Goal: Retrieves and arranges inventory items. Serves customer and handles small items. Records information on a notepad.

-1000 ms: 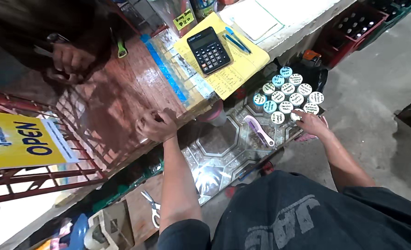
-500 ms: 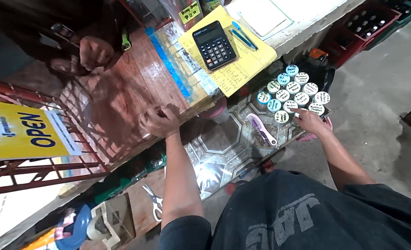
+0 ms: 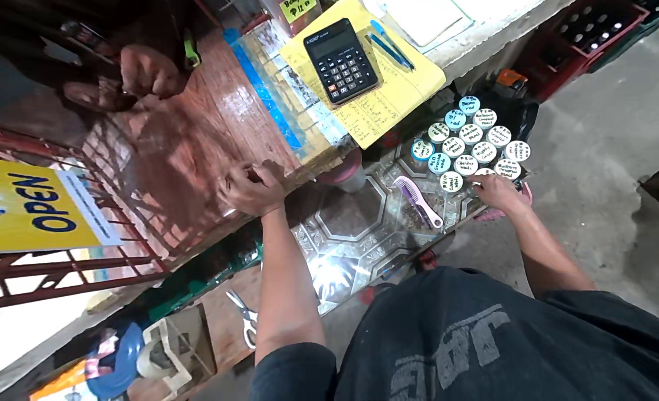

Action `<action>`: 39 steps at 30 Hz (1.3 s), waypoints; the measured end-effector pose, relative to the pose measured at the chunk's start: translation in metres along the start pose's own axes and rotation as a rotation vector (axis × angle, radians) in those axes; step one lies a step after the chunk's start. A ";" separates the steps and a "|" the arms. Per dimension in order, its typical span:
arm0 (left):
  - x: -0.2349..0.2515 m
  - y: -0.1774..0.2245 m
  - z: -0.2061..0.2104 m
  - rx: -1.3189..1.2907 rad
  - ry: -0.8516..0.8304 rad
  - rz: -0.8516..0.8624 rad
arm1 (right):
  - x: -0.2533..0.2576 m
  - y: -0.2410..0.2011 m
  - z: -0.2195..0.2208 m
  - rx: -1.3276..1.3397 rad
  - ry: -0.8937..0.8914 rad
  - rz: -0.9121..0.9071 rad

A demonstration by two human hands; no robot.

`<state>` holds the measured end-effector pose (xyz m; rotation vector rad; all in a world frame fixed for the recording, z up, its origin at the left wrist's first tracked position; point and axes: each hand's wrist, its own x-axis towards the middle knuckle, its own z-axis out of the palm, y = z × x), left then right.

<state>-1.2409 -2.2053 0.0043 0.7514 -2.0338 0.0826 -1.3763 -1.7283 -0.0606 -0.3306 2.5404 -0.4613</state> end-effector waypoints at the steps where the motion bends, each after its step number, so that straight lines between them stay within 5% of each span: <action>1: 0.000 0.000 0.000 0.002 0.006 0.005 | 0.000 0.000 0.002 -0.017 -0.026 0.007; 9: -0.001 0.001 0.001 0.007 -0.014 -0.026 | -0.006 -0.010 0.000 0.003 0.120 0.063; 29: 0.001 0.000 0.002 -0.034 -0.030 -0.030 | 0.002 -0.017 -0.015 -0.095 -0.082 0.098; 36: 0.001 0.002 0.000 -0.019 -0.049 -0.047 | 0.086 -0.016 -0.052 -0.006 0.424 -0.174; 39: 0.000 0.002 -0.001 -0.012 -0.049 -0.045 | 0.137 -0.027 -0.059 -0.071 0.433 -0.248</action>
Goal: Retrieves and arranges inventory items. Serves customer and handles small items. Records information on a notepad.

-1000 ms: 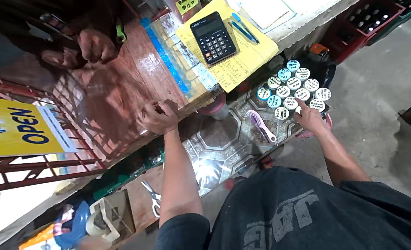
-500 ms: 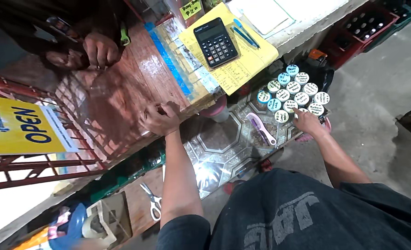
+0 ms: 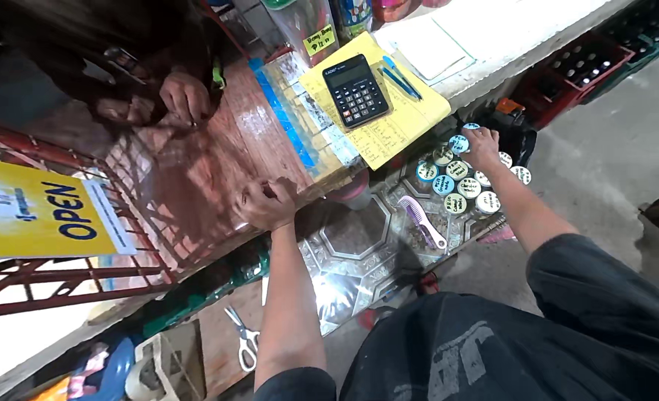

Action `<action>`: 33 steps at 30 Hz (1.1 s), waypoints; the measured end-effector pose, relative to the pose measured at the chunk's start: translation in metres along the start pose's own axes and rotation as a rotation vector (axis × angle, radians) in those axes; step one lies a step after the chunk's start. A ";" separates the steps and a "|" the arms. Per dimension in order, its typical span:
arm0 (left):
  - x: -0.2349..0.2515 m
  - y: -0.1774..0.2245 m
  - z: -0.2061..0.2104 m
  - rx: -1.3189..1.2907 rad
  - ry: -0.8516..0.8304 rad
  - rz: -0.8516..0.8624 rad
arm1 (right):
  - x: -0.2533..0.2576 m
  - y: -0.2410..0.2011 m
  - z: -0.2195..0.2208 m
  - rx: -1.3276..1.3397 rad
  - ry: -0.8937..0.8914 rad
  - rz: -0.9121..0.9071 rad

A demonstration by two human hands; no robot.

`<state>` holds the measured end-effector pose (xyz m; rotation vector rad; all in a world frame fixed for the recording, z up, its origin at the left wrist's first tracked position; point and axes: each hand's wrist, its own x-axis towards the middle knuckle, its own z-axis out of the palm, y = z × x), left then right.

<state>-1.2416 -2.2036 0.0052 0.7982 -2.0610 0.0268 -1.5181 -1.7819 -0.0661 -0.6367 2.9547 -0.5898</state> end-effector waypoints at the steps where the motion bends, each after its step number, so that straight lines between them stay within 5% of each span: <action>1: 0.000 -0.001 0.000 0.002 -0.002 0.001 | 0.013 0.000 0.006 -0.040 -0.060 0.008; 6: 0.001 0.002 0.000 0.007 0.028 0.026 | 0.043 0.006 0.012 -0.137 -0.214 0.061; 15: 0.000 0.000 0.001 -0.003 0.038 0.022 | -0.029 0.031 -0.076 0.881 0.038 0.169; 20: 0.002 0.026 -0.035 -0.209 -0.280 -0.208 | -0.084 -0.038 -0.101 0.829 -0.062 -0.037; 23: -0.054 0.070 -0.063 -0.718 -0.382 -0.042 | -0.117 -0.103 -0.100 0.624 -0.176 -0.281; 27: -0.126 0.137 -0.121 -1.062 -1.033 -0.045 | -0.166 -0.177 -0.081 0.553 -0.338 -0.582; 30: -0.153 0.127 -0.136 -1.072 -0.987 -0.267 | -0.190 -0.219 -0.052 0.426 -0.428 -0.619; 33: -0.165 0.099 -0.142 -1.006 -0.923 -0.408 | -0.204 -0.244 -0.015 0.508 -0.301 -0.666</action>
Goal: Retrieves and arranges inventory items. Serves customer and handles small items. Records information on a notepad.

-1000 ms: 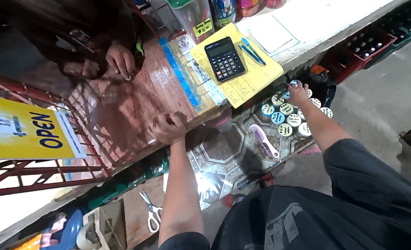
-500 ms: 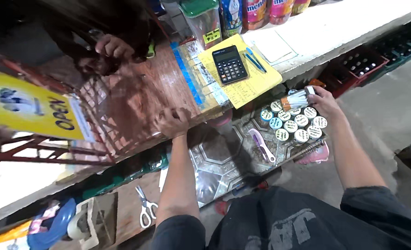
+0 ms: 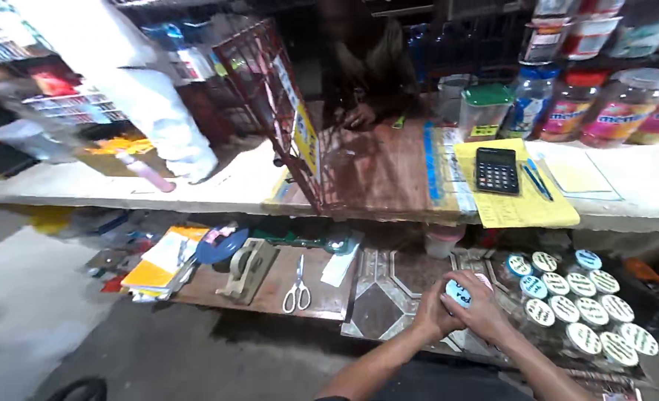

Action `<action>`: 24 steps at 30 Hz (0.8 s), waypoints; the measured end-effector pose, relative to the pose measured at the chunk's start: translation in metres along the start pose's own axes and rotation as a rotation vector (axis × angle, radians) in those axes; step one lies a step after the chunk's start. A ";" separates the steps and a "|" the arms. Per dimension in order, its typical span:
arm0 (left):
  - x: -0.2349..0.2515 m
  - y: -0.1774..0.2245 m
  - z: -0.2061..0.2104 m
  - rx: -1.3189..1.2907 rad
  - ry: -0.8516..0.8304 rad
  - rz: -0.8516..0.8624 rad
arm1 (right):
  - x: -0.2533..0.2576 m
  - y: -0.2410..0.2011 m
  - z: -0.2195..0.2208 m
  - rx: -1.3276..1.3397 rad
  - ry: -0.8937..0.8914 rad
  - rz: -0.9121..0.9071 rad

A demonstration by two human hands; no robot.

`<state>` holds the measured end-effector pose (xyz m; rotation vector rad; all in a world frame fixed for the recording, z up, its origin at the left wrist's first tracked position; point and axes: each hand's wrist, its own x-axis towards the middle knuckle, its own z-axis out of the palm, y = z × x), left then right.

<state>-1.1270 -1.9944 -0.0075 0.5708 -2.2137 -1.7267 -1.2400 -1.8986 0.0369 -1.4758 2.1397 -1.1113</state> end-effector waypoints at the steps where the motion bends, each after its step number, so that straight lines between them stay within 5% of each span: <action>1: -0.005 0.001 -0.010 -0.045 -0.012 -0.023 | 0.006 -0.003 0.007 0.069 0.018 -0.066; 5: -0.022 0.014 -0.056 -0.441 -0.494 0.092 | 0.054 -0.017 0.001 0.882 -0.396 -0.345; 7: -0.016 0.033 -0.083 -0.401 -0.617 0.239 | 0.091 -0.029 -0.008 1.008 -0.274 -0.329; 10: 0.006 0.066 -0.146 -0.116 -0.124 0.228 | 0.161 -0.010 -0.033 0.461 0.242 -0.183; 14: 0.064 0.046 -0.237 0.428 0.331 0.210 | 0.227 0.028 -0.037 -0.196 0.192 0.097; 17: 0.073 0.045 -0.281 0.716 0.385 0.145 | 0.242 0.020 -0.030 -0.322 0.178 0.063; 24: 0.044 0.024 -0.330 0.645 0.609 0.079 | 0.218 -0.041 0.011 -0.145 0.209 -0.142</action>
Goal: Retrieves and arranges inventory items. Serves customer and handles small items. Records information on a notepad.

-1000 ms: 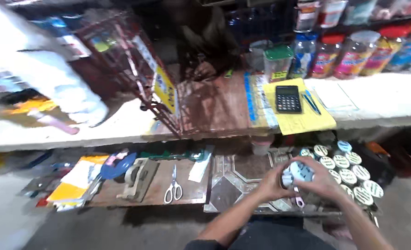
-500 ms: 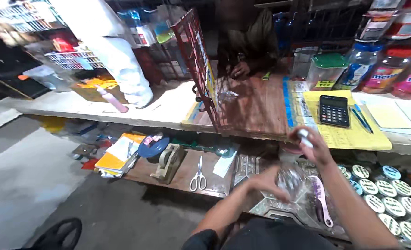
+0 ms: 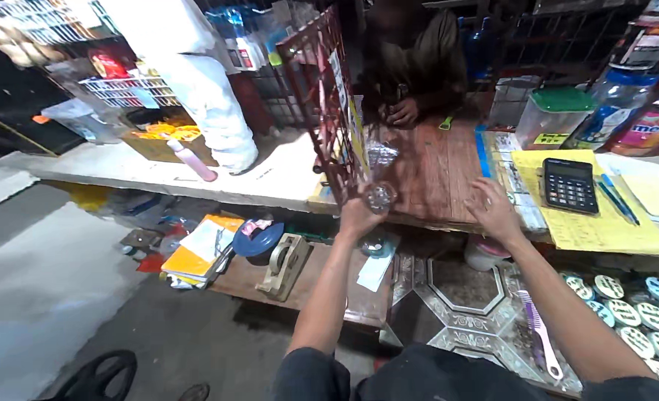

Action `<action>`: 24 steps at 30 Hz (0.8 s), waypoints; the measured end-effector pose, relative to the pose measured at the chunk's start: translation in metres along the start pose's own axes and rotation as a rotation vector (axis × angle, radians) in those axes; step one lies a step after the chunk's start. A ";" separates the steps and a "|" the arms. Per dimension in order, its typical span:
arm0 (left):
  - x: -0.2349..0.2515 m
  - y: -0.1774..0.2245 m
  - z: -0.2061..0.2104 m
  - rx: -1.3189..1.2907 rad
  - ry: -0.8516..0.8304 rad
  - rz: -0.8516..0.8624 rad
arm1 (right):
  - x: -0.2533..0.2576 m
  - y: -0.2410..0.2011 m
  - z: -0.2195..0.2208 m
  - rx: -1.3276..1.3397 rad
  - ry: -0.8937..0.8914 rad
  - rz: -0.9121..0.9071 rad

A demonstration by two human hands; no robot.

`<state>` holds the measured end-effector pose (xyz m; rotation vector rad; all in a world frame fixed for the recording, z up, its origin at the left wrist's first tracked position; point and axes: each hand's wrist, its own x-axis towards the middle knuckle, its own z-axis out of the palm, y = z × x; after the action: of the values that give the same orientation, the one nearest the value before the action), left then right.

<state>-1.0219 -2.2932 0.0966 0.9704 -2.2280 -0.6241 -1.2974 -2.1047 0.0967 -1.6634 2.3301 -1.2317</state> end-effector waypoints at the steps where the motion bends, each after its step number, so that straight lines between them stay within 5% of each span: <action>1: -0.003 -0.006 -0.004 -0.025 0.038 -0.066 | -0.006 -0.006 0.007 0.029 -0.021 -0.017; 5: -0.031 0.014 0.013 -0.558 0.083 -0.235 | -0.025 -0.046 0.041 0.326 -0.281 -0.001; 8: -0.060 0.052 0.048 -0.913 -0.142 -0.201 | -0.030 -0.077 0.062 0.491 -0.383 0.040; 11: -0.068 0.056 0.054 -1.052 -0.429 -0.239 | -0.019 -0.072 0.054 0.288 -0.267 0.039; 14: -0.046 0.053 0.043 -1.240 -0.352 -0.604 | 0.003 -0.060 0.022 -0.106 -0.146 -0.345; 17: -0.028 0.047 0.036 -1.268 -0.431 -0.701 | 0.030 -0.044 0.010 -0.333 -0.196 -0.489; 24: 0.004 0.055 0.039 -1.195 -0.480 -0.733 | 0.037 -0.028 0.005 -0.307 -0.212 -0.426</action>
<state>-1.0773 -2.2557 0.1055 0.9453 -1.2509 -2.3290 -1.2887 -2.1411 0.1252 -2.3510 2.1901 -0.7031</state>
